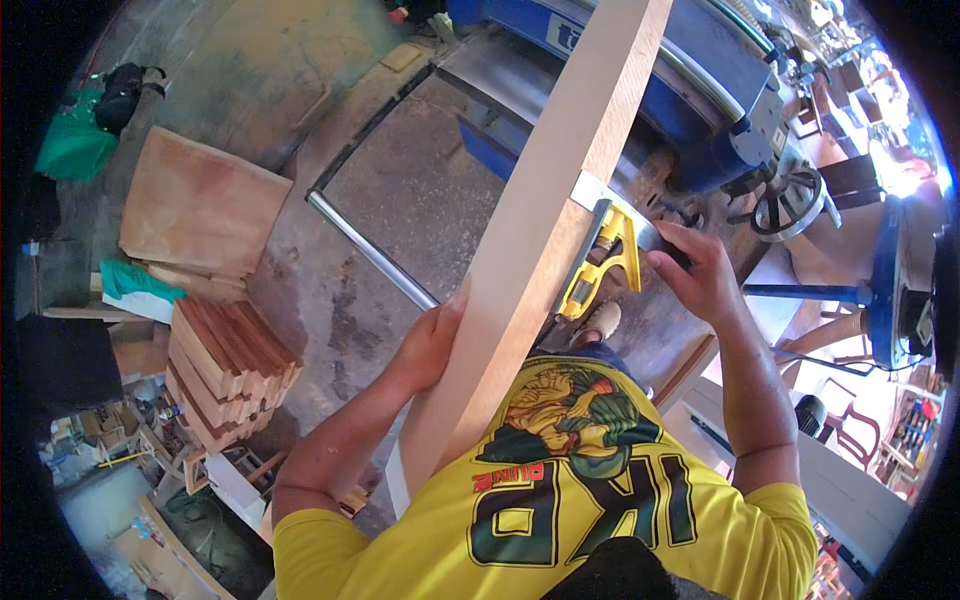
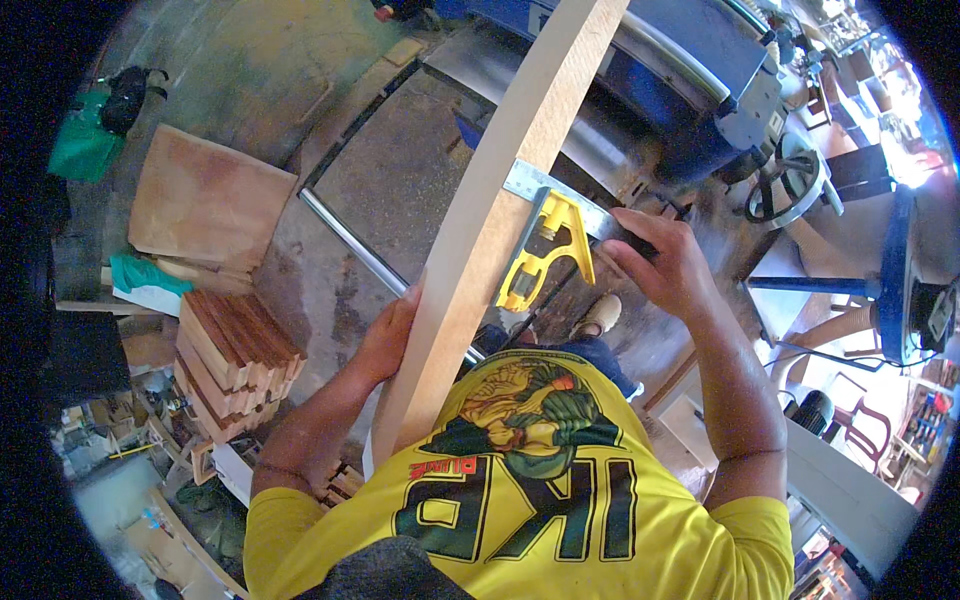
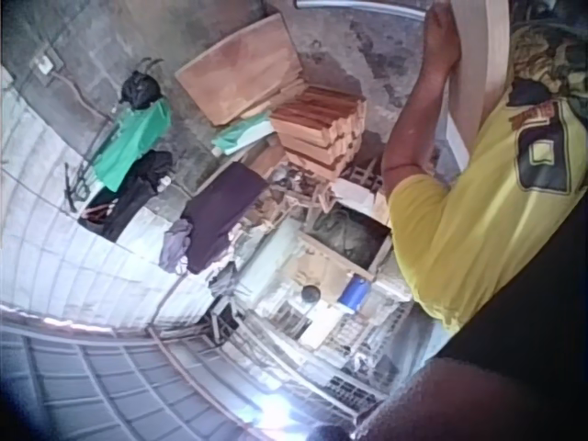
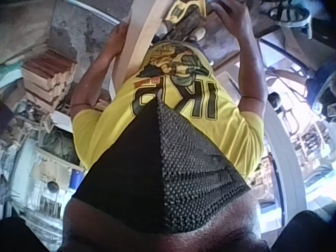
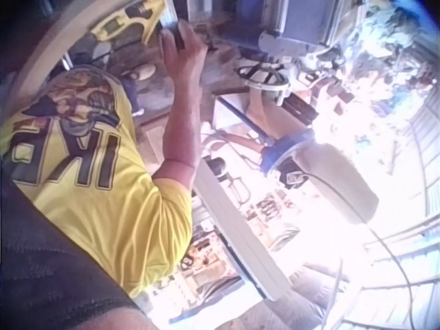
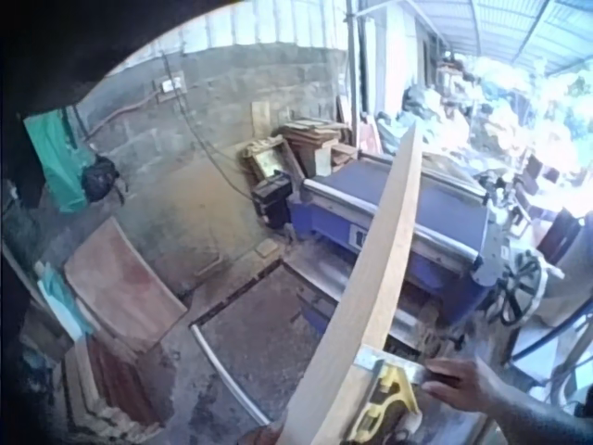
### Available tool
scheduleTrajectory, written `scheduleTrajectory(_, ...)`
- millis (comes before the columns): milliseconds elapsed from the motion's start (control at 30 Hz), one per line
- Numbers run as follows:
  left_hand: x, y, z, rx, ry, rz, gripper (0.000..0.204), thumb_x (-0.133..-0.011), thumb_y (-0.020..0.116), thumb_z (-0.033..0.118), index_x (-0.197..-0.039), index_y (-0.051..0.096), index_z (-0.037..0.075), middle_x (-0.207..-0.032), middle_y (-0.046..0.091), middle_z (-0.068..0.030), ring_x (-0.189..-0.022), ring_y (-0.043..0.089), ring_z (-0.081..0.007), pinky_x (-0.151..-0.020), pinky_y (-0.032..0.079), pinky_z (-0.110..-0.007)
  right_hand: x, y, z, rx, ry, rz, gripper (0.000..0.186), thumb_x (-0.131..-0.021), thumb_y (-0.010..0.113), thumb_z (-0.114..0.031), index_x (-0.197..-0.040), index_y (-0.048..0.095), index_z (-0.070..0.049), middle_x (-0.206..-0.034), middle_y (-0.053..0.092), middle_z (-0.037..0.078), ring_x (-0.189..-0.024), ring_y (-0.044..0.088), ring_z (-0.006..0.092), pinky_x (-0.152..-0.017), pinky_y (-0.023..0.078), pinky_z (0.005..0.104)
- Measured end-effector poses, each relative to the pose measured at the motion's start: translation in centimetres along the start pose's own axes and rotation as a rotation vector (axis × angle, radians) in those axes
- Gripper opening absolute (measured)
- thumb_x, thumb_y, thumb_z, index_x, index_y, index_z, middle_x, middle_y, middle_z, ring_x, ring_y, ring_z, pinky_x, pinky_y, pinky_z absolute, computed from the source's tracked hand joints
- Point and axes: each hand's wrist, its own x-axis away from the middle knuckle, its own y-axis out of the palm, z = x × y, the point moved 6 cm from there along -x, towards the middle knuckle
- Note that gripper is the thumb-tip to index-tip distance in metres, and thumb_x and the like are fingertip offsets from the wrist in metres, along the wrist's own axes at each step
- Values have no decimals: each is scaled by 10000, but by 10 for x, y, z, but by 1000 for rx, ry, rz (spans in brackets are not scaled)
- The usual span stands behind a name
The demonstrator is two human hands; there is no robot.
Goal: The person feeds a wooden board through a thickness planer, checks its edges with a combination square, and carries it across the workshop. The person then measures the board with a tape measure and marks it using a pencil.
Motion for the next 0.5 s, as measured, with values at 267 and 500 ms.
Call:
scheduleTrajectory(267, 11, -8, 19, -92, -37, 45, 642, -1004, 240, 489, -1200, 564, -29, -1084, 642, -188, -1043, 593, -246, -918, 435, -345, 2, 7, 7, -73, -2, -8, 378, -823, 714, -178, -1105, 610, 51, -973, 668, 218, -844, 669, 292, -725, 505, 347)
scheduleTrajectory(500, 11, -14, 23, -158, 4, 57, 568, -1018, 256, 423, -1112, 587, -29, -959, 651, -183, -905, 620, -281, -839, 457, -374, 1, 15, 18, -157, 5, -10, 377, -829, 712, -176, -1113, 603, 47, -941, 666, 213, -813, 671, 294, -722, 509, 341)
